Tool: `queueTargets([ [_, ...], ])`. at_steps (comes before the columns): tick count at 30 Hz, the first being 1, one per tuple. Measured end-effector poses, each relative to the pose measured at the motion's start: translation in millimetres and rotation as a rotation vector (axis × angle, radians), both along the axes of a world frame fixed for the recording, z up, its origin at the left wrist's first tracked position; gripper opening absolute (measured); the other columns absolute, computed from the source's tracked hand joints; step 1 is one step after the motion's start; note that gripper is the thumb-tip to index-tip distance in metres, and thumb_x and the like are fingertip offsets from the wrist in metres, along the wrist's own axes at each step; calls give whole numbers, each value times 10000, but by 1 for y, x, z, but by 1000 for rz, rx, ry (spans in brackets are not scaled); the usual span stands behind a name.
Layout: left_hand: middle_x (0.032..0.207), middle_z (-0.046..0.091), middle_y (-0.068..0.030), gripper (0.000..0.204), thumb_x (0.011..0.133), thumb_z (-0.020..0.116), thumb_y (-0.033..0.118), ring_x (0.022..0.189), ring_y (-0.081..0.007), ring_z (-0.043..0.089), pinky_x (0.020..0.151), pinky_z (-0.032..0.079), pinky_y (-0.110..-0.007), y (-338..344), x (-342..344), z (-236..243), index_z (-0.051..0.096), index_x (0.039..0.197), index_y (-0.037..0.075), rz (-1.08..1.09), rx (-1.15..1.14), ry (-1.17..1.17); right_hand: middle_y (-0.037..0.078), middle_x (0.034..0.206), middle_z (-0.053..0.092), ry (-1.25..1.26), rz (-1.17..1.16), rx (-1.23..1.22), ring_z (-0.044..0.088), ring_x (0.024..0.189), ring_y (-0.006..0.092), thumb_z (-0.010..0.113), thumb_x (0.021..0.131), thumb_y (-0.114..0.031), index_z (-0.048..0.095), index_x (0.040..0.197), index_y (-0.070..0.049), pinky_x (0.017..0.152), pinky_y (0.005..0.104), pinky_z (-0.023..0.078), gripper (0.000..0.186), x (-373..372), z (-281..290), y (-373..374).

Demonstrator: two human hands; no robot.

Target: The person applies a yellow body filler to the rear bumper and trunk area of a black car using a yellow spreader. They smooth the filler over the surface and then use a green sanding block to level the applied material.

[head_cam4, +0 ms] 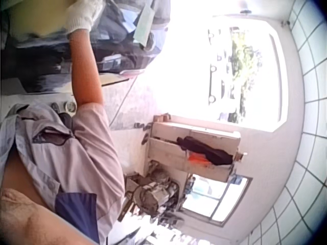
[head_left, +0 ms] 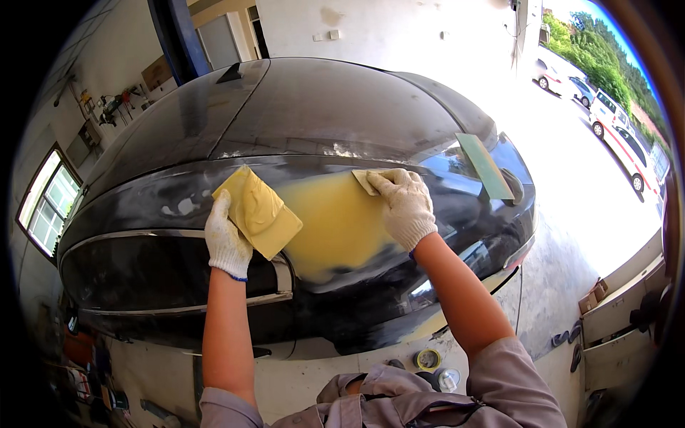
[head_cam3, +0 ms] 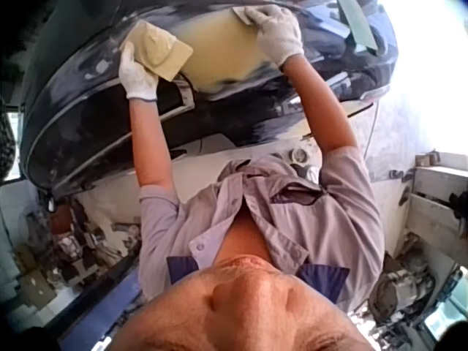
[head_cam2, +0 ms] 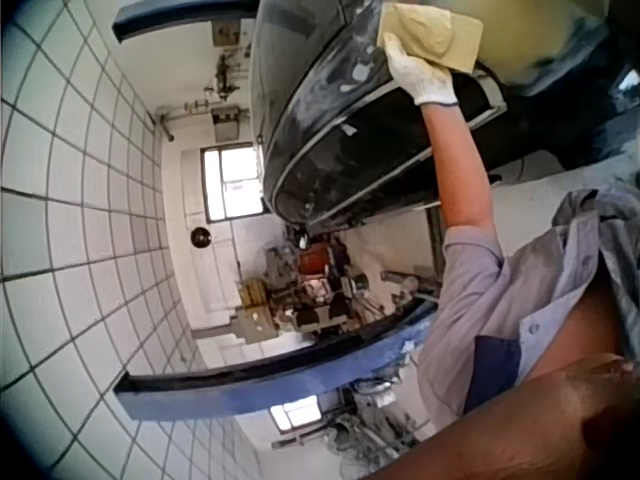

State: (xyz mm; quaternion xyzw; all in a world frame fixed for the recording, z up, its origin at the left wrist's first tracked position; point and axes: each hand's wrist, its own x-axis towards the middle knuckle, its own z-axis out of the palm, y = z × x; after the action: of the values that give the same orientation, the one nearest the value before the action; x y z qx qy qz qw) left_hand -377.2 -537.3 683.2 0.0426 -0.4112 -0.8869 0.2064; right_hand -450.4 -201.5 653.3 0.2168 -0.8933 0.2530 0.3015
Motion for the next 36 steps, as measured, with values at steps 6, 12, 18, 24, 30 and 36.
queueTargets([
  [6, 1417, 692, -133, 437, 1181, 521, 331, 1291, -300, 693, 1114, 563, -484, -6, 0, -7, 592, 1485, 25, -1, -25, 13, 77, 1297, 703, 128, 69, -45, 634, 1235, 384, 662, 842, 26, 782, 1368, -202, 1100, 512, 498, 586, 38, -54, 4],
  [12, 1390, 693, -108, 396, 1170, 568, 303, 1265, -273, 699, 1096, 579, -463, -8, -2, -7, 594, 1456, 29, -1, -10, 4, 76, 1303, 675, 217, 86, -22, 627, 1258, 360, 701, 807, 9, 755, 1377, -184, 1143, 558, 470, 605, 70, -111, 10],
  [18, 1459, 673, -125, 437, 1189, 519, 329, 1343, -288, 664, 1151, 543, -474, -1, 2, -10, 587, 1500, 30, -17, -7, 22, 78, 1309, 673, 142, 156, 10, 631, 1264, 359, 718, 811, 9, 751, 1357, -176, 1153, 566, 469, 577, 101, -118, 23],
  [24, 1327, 717, -97, 378, 1157, 605, 254, 1178, -212, 707, 1027, 582, -396, 70, 27, -22, 665, 1398, -31, -72, -105, -26, 87, 1230, 695, 288, 223, -47, 671, 1179, 353, 745, 755, 4, 774, 1288, -120, 1064, 557, 533, 548, 136, -66, 36],
  [30, 1137, 759, -35, 333, 1127, 671, 253, 976, -119, 682, 865, 573, -300, 121, 39, -26, 777, 1247, -39, -33, -248, -102, 74, 1190, 685, 391, 370, -70, 677, 1152, 343, 769, 719, -9, 787, 1273, -143, 1040, 540, 554, 570, 140, -28, 18],
  [36, 1120, 759, -30, 323, 1137, 661, 241, 984, -103, 673, 901, 565, -294, 124, 42, -23, 779, 1240, -41, 11, -388, -61, 65, 1207, 683, 240, 489, 1, 664, 1155, 349, 749, 731, 8, 785, 1296, -183, 1059, 536, 543, 598, 137, -31, 3],
])
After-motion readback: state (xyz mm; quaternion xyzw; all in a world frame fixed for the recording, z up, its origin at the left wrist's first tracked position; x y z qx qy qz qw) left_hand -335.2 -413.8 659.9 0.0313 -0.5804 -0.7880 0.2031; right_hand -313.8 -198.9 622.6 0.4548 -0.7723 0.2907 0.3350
